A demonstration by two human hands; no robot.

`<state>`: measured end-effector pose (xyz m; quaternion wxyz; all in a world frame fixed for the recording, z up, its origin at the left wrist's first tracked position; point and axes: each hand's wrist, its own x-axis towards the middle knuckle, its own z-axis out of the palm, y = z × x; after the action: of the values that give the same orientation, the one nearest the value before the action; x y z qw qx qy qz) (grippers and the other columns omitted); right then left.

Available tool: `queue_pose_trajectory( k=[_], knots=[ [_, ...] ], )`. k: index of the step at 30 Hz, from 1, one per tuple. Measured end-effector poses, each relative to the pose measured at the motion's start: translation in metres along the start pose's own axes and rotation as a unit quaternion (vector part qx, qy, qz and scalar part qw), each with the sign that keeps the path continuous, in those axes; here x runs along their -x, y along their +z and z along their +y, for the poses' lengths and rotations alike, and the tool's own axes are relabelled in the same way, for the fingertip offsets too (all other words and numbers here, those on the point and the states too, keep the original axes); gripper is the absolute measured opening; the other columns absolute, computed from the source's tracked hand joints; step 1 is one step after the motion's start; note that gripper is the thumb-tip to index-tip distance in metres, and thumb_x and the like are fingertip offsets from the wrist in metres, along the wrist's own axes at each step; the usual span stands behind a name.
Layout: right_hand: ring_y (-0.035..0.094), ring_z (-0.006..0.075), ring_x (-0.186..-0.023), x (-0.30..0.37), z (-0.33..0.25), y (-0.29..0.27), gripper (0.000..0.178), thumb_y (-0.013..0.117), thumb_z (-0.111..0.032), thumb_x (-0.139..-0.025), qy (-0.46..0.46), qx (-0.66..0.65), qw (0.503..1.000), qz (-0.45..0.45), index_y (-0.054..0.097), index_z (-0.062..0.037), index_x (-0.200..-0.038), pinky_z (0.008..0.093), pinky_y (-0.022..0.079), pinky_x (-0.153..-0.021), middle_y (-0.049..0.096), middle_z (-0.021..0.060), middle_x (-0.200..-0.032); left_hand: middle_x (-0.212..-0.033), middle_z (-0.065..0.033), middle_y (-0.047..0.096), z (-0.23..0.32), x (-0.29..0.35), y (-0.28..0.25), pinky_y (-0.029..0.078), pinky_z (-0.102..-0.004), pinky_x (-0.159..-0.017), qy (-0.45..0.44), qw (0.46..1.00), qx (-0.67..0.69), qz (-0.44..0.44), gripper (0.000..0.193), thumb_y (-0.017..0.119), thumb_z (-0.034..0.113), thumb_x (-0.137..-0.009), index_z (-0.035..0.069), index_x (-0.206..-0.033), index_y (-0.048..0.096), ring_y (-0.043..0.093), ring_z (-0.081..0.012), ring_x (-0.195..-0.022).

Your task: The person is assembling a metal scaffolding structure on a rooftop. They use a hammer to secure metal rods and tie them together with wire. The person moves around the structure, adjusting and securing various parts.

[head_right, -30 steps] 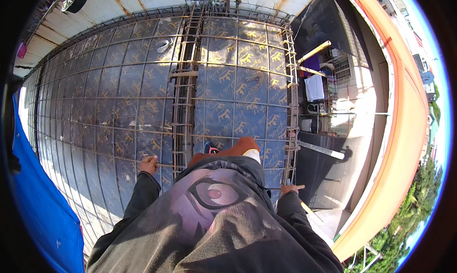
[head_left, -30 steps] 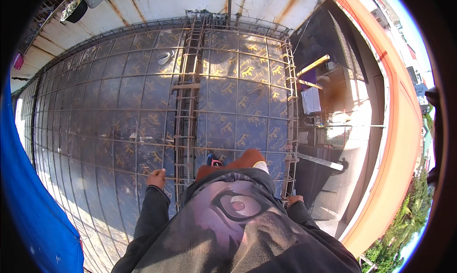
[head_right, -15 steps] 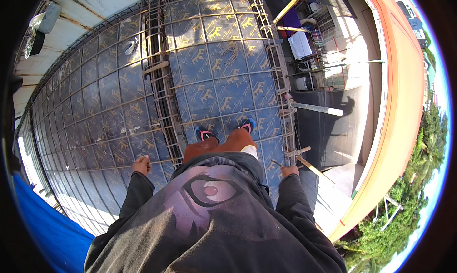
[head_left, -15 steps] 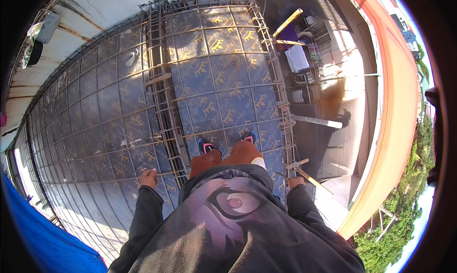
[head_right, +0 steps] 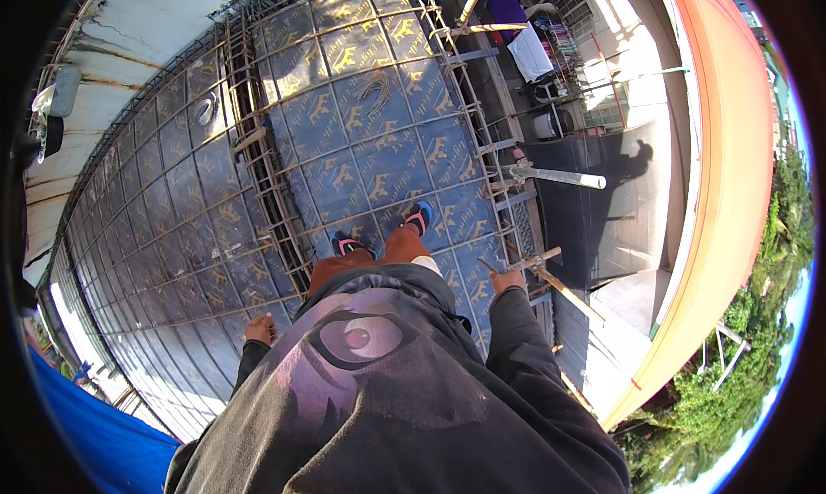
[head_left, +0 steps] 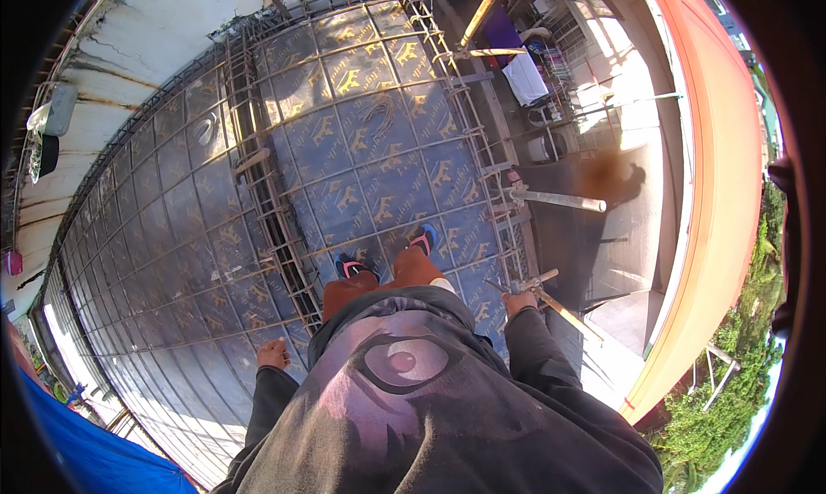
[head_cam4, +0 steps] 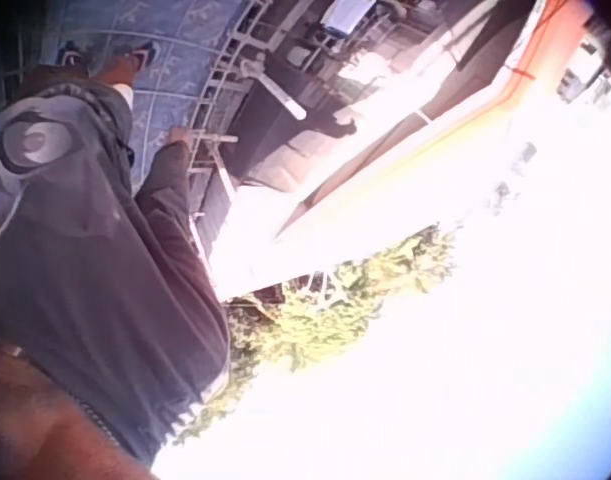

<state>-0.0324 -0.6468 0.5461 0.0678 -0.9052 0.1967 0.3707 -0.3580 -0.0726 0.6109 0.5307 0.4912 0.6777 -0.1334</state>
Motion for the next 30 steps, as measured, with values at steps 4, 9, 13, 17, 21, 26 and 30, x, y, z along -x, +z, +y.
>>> queue_pose_trajectory(
  k=[4,9,13,17,21,26,30],
  knots=[
    [0.063,0.0412,-0.104,-0.014,0.031,-0.018,0.052,0.075,-0.035,-0.077,0.008,-0.116,0.993,0.019,0.066,0.0086,-0.104,0.0432,0.049,-0.089,0.066,0.0285,-0.105,-0.076,-0.0076,0.063,0.011,0.02,0.039,0.049,-0.0343,-0.051,0.007,0.999,-0.034,-0.016,0.027,0.07,0.025,-0.088,0.001,-0.099,0.066,0.061,-0.018,-0.061],
    [0.063,0.0371,-0.107,-0.004,0.014,-0.034,0.047,0.075,-0.036,-0.077,0.079,-0.047,0.995,-0.03,0.07,0.0006,-0.106,0.042,0.049,-0.091,0.068,0.0246,-0.105,-0.078,-0.0071,0.063,0.029,0.04,0.056,0.05,-0.0331,-0.052,0.036,0.996,-0.077,0.036,0.03,0.069,0.027,-0.088,0.001,-0.102,0.066,0.062,-0.0177,-0.063],
    [0.065,0.0371,-0.1,-0.008,0.039,-0.005,0.048,0.076,-0.035,-0.074,0.094,-0.068,0.992,-0.045,0.07,0.0038,-0.103,0.0414,0.049,-0.089,0.069,0.0243,-0.1,-0.082,-0.0077,0.066,0.036,0.04,0.065,0.051,-0.032,-0.056,0.03,0.993,-0.113,0.035,0.033,0.069,0.027,-0.088,0.001,-0.107,0.066,0.062,-0.0158,-0.066],
    [0.063,0.0205,-0.055,0.023,0.042,0.016,0.027,0.071,-0.012,-0.078,0.154,-0.3,0.939,-0.07,0.062,0.0115,-0.09,0.034,0.053,-0.049,0.063,0.0145,-0.068,-0.086,-0.0067,0.067,0.036,0.026,0.063,0.051,-0.0315,-0.058,0.002,0.986,-0.166,0.005,0.036,0.069,0.029,-0.088,0.0,-0.11,0.066,0.063,-0.0154,-0.071],
    [0.064,0.0213,-0.057,0.056,0.065,0.039,0.023,0.067,-0.004,-0.079,0.18,-0.352,0.917,-0.048,0.059,0.011,-0.095,0.0337,0.054,-0.049,0.063,0.014,-0.071,-0.088,-0.006,0.067,0.034,-0.003,0.075,0.052,-0.032,-0.06,0.012,0.981,-0.19,-0.042,0.036,0.069,0.029,-0.089,0.0,-0.11,0.066,0.063,-0.0157,-0.073],
    [0.065,0.0207,-0.061,0.08,0.107,0.083,0.022,0.067,-0.006,-0.077,0.148,-0.221,0.964,0.016,0.063,0.0071,-0.095,0.0332,0.054,-0.054,0.065,0.0125,-0.073,-0.084,-0.0055,0.066,0.015,-0.037,0.068,0.052,-0.0327,-0.059,-0.021,0.988,-0.145,-0.046,0.033,0.067,0.028,-0.09,0.001,-0.11,0.066,0.061,-0.0153,-0.069],
    [0.068,0.0202,-0.074,0.093,0.07,0.073,0.026,0.067,-0.01,-0.074,0.126,-0.183,0.974,0.035,0.069,0.0006,-0.098,0.0351,0.053,-0.067,0.068,0.0126,-0.08,-0.08,-0.0075,0.066,-0.02,-0.064,0.044,0.048,-0.0313,-0.053,-0.033,0.982,-0.178,-0.047,0.031,0.069,0.027,-0.089,0.001,-0.105,0.066,0.06,-0.0145,-0.064]
  ],
)
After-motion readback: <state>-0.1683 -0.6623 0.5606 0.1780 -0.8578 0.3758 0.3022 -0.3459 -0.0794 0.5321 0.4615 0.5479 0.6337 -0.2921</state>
